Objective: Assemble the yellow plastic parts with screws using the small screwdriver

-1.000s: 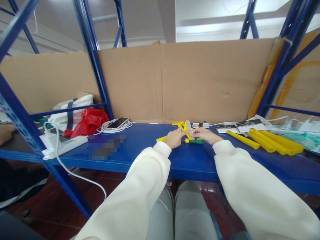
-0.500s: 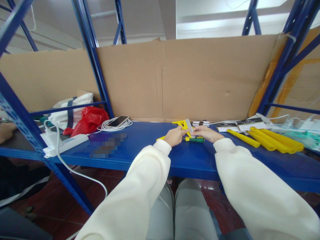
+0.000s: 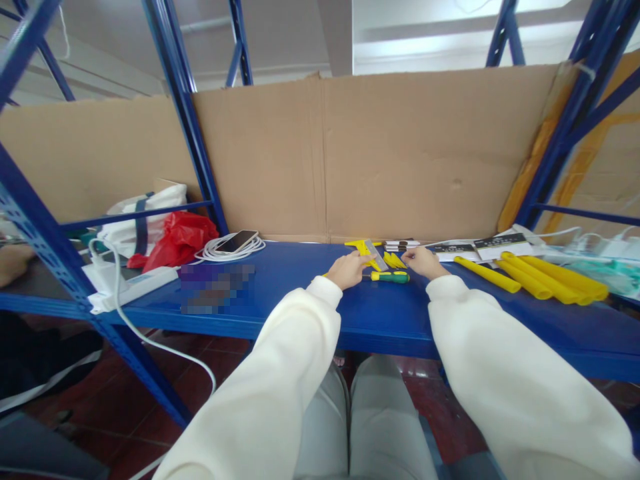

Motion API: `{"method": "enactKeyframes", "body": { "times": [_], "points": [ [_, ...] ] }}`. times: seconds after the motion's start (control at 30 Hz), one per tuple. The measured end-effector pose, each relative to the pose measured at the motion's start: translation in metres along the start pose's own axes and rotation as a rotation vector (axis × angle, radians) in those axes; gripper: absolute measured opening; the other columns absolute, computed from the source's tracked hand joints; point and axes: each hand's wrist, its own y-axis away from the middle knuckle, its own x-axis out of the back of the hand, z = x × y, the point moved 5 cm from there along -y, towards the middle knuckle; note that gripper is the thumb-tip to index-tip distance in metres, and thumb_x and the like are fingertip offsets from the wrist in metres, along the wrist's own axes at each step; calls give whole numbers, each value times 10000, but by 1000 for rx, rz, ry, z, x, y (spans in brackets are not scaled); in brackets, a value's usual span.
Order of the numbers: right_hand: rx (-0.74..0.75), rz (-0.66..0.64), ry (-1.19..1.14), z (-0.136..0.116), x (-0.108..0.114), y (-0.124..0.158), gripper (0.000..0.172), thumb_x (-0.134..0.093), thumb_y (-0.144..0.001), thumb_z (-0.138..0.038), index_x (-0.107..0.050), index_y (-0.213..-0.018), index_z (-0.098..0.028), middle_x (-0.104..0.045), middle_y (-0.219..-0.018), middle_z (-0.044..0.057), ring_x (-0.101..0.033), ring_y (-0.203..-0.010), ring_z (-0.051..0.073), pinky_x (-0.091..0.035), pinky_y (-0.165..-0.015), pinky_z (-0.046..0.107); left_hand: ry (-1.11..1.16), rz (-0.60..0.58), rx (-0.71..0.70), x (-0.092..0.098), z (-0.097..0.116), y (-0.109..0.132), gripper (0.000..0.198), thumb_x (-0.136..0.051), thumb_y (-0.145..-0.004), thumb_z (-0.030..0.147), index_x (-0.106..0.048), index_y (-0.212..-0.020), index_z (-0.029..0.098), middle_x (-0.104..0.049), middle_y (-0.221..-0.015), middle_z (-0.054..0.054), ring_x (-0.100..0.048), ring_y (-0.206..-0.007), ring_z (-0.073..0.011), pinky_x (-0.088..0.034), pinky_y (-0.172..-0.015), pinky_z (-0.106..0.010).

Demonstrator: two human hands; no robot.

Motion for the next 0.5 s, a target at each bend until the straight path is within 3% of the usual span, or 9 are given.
{"method": "enactKeyframes", "body": {
  "times": [0.27, 0.37, 0.5],
  "points": [
    [48, -104, 392, -5, -8, 3, 221, -572, -856, -256, -792, -855, -233, -719, -1105, 136, -579, -1175, 350, -388, -997, 545, 12, -11, -7, -5, -4, -1, 490, -459, -972, 216, -526, -1441, 341, -625, -1299, -85, -661, -1117, -250, -504, -970, -334],
    [61, -136, 468, -12, -11, 6, 255, -541, -880, -239, -789, -905, -185, -666, -1228, 191, -536, -1240, 376, -376, -1006, 563, 12, -21, -13, -6, -4, -2, 487, -461, -969, 223, -530, -1436, 342, -632, -1307, -76, -662, -1116, -248, -509, -965, -332],
    [80, -167, 479, -16, -14, 8, 256, -540, -885, -203, -780, -958, -153, -657, -1226, 223, -501, -1283, 389, -341, -1034, 575, 7, -28, -17, -6, -3, -2, 478, -458, -971, 225, -538, -1432, 325, -635, -1317, -74, -658, -1130, -243, -506, -975, -325]
  ]
}}
